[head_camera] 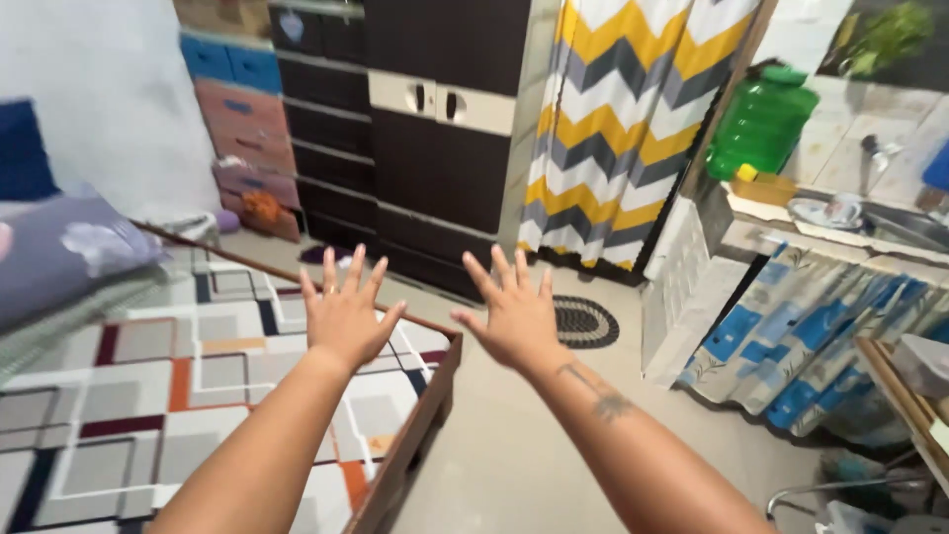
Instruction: The recorder arranges pillows and blankets on a bed and tucks in the bedsheets.
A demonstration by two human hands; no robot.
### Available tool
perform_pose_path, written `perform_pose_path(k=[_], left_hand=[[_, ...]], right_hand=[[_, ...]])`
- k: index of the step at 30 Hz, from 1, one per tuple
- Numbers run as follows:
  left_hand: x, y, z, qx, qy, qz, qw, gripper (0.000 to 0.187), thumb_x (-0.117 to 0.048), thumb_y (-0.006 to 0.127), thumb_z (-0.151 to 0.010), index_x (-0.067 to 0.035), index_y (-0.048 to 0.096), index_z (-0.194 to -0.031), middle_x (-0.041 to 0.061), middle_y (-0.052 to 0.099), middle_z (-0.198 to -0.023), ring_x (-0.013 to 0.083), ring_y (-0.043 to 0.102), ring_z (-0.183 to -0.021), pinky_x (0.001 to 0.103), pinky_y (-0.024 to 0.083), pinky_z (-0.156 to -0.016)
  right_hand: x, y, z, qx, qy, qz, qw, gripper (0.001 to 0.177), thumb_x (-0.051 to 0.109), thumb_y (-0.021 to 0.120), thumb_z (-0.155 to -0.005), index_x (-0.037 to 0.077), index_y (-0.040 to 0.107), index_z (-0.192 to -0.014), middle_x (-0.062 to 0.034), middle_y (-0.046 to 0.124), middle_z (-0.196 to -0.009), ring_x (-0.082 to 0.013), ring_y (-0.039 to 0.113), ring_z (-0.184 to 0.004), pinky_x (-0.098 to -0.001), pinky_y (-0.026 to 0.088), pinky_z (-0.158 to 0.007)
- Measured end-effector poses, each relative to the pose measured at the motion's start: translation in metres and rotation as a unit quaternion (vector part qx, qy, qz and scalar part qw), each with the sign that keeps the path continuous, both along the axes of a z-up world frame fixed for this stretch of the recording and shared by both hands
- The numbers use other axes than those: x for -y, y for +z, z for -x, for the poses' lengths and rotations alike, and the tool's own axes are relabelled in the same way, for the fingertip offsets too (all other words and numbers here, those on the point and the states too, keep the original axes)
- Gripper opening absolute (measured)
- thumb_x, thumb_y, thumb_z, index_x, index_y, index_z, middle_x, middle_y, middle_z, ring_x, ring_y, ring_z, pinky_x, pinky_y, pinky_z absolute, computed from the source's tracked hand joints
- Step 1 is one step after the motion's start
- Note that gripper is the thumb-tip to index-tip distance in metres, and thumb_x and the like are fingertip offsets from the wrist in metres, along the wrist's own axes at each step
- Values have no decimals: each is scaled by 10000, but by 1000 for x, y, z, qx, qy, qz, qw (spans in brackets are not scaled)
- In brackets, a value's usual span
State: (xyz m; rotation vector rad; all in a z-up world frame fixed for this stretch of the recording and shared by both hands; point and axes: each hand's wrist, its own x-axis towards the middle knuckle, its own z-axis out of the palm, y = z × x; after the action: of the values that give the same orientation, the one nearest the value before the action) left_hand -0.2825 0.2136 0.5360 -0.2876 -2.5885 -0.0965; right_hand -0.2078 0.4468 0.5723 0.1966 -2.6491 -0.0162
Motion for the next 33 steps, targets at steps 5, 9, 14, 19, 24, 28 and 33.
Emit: perform_pose_path(k=[5,9,14,19,24,28,33], left_hand=[[-76,-3,93,8,-1,-1,1000,755,-696,426,-912,-316,356,-1561,26,209,-1686,381,88,-1548,657,10,-1192],[-135,-7,171,1,-14,11,1000,757,-693,431,-908,-301,367,-1553,39,218,-1667,401,101,-1532,666,14,-1176],[-207,-1,249,-5,1,6,1000,770,-694,440,-903,-284,378,-1553,45,234,-1667,402,126,-1527,677,25,-1169],[-262,-10,312,-17,51,-26,998,754,-688,438,-931,-274,398,-1560,47,261,-1679,401,149,-1545,673,34,-1192],[-302,-18,376,24,129,-35,991,759,-696,433,-910,-287,374,-1547,49,227,-1666,388,111,-1524,667,-1,-1176],[-314,-12,408,38,180,-32,982,750,-693,427,-917,-293,371,-1549,43,223,-1670,383,102,-1538,664,-4,-1180],[-301,-10,469,30,232,-32,972,767,-696,447,-911,-298,357,-1561,63,220,-1668,387,101,-1544,665,13,-1185]], right_hand=[[-75,2,103,-29,17,8,999,838,698,527,-901,327,265,-1606,-141,263,-1657,-400,188,-1531,-681,156,-1162],[-144,3,163,-17,5,17,1000,834,703,536,-902,328,269,-1596,-146,266,-1644,-410,187,-1515,-682,158,-1144],[-236,0,261,-4,-6,9,1000,837,709,528,-891,342,261,-1595,-118,268,-1654,-394,191,-1516,-684,160,-1153],[-314,-3,355,-3,30,-36,999,842,728,512,-894,350,250,-1600,-119,256,-1656,-406,184,-1518,-688,161,-1152],[-361,22,455,-3,89,-39,995,837,730,489,-890,361,242,-1600,-118,246,-1659,-407,188,-1519,-677,166,-1153],[-368,28,519,14,121,-37,992,842,740,482,-891,372,229,-1605,-104,231,-1669,-393,176,-1526,-667,163,-1168],[-344,26,606,40,164,-46,985,834,724,486,-898,368,212,-1600,-93,208,-1667,-376,144,-1527,-661,138,-1169]])
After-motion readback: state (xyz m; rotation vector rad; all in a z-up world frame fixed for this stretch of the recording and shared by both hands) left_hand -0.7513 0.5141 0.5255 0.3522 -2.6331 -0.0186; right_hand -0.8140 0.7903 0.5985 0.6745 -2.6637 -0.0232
